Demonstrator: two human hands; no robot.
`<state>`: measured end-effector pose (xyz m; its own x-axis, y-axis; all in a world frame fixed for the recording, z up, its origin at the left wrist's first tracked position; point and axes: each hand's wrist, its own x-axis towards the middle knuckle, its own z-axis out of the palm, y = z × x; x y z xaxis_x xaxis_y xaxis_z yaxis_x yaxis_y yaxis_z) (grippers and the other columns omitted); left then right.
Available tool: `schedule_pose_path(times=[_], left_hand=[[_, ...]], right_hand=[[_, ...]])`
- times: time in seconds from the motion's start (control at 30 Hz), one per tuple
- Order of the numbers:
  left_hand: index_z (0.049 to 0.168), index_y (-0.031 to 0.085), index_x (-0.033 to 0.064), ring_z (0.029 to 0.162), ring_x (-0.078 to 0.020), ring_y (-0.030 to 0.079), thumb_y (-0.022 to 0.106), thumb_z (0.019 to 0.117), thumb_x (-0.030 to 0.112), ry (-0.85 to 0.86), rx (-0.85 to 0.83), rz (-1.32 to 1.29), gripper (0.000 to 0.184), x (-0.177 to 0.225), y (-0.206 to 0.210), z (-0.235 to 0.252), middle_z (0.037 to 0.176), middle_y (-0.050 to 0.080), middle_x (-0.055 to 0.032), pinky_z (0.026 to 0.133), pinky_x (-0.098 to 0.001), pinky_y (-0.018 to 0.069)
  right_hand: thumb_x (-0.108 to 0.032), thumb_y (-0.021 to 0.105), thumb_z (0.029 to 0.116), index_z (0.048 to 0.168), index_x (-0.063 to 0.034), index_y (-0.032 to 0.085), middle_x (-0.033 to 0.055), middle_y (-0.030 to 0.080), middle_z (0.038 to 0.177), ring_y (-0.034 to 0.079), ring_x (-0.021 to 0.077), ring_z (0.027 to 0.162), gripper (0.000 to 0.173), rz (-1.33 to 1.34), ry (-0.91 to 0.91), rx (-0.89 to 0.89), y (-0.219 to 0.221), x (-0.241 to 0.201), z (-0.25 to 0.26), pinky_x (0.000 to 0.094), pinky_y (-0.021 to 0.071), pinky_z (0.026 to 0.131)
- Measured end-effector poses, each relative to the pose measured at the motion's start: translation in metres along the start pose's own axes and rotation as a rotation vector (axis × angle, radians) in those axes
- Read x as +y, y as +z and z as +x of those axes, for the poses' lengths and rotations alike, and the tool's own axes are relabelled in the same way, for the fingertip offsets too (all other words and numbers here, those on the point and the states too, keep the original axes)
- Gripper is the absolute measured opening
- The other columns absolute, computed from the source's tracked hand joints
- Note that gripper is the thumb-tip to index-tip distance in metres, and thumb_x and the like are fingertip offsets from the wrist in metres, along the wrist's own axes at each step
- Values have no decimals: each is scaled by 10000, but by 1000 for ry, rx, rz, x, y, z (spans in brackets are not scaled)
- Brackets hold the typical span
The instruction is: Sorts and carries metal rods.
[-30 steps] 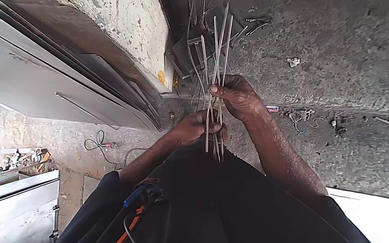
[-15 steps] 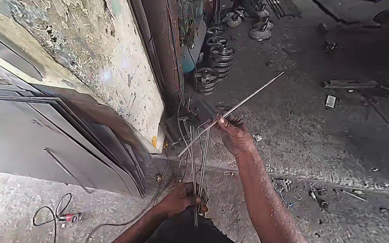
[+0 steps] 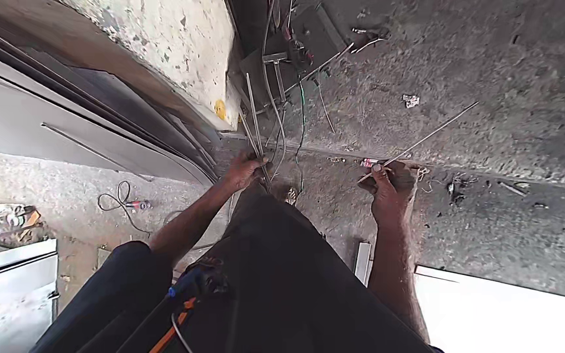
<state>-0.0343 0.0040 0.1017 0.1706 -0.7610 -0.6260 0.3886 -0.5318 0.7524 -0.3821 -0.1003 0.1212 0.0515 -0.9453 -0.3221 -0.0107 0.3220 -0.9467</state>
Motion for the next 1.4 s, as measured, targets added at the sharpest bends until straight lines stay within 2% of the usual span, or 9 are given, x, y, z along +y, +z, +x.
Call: schedule_pose_path(times=[0.07, 0.23, 0.43, 0.67, 0.8, 0.93, 1.13, 1.3, 1.4], left_hand=[[1311, 572, -1, 828, -245, 723, 635, 989, 19, -39, 100, -29, 329, -3, -10, 44, 1055, 699, -155, 743, -396, 634], [1316, 565, -9, 835, -245, 712, 674, 959, 21, -136, 335, 72, 374, -10, -37, 156, 1104, 687, -183, 706, -367, 615], [1218, 595, -41, 768, -233, 723, 686, 930, -9, -99, 432, 134, 304, -8, -70, 285, 977, 705, -177, 687, -372, 633], [1236, 597, -27, 799, -242, 728, 761, 865, 35, -178, 488, 352, 409, -11, -98, 370, 1013, 711, -180, 706, -390, 630], [1357, 553, -27, 975, -286, 707, 803, 876, 82, -180, 493, 321, 553, -14, -100, 370, 1192, 671, -221, 819, -420, 621], [1376, 557, -9, 1099, -267, 700, 729, 947, 122, -78, 461, 314, 481, -6, -87, 339, 1252, 693, -178, 913, -450, 599], [1423, 566, 61, 1118, -235, 697, 559, 1068, 214, -126, -216, 205, 387, 10, -19, 206, 1328, 666, -122, 946, -412, 591], [1311, 595, -27, 939, -253, 734, 404, 1114, 148, -159, -4, -242, 325, -3, -13, 157, 1084, 740, -189, 817, -380, 614], [1305, 600, 6, 1006, -255, 711, 331, 1106, 204, -112, 123, -390, 389, -10, -39, 154, 1111, 728, -180, 891, -406, 580]], right_hand=[[-191, 650, 978, 1207, -5, 570, 74, 711, 887, 715, 180, 659, 306, -225, 123, 30, -24, 44, -20, 357, 643, 607], [-202, 673, 965, 1157, -1, 609, 88, 728, 854, 711, 169, 630, 286, -505, 473, 7, -57, 108, -84, 344, 624, 583], [-173, 678, 966, 1157, -15, 637, 68, 731, 798, 706, 151, 596, 251, -621, 652, 149, -43, 111, -109, 339, 622, 569], [-189, 689, 948, 1154, -22, 647, 40, 732, 815, 706, 113, 620, 268, -686, 650, 167, 11, 92, -64, 306, 620, 585], [-220, 688, 920, 1172, -24, 648, 30, 739, 832, 719, 115, 647, 322, -577, 578, 121, 45, 89, -34, 295, 632, 597], [-255, 647, 951, 1232, -62, 678, 5, 742, 869, 710, 96, 695, 342, -556, 469, 6, 81, 87, 6, 281, 616, 643], [-326, 668, 980, 1190, -149, 716, -16, 755, 969, 719, 69, 807, 280, -668, 317, -342, 157, 72, 67, 279, 613, 759], [-468, 655, 960, 1109, -145, 725, 22, 746, 1023, 717, 134, 917, 362, -774, 185, -532, 222, 79, 95, 378, 588, 862], [-398, 682, 959, 1093, -105, 716, 72, 740, 1009, 717, 196, 933, 325, -805, 163, -623, 254, 86, 103, 429, 576, 887]])
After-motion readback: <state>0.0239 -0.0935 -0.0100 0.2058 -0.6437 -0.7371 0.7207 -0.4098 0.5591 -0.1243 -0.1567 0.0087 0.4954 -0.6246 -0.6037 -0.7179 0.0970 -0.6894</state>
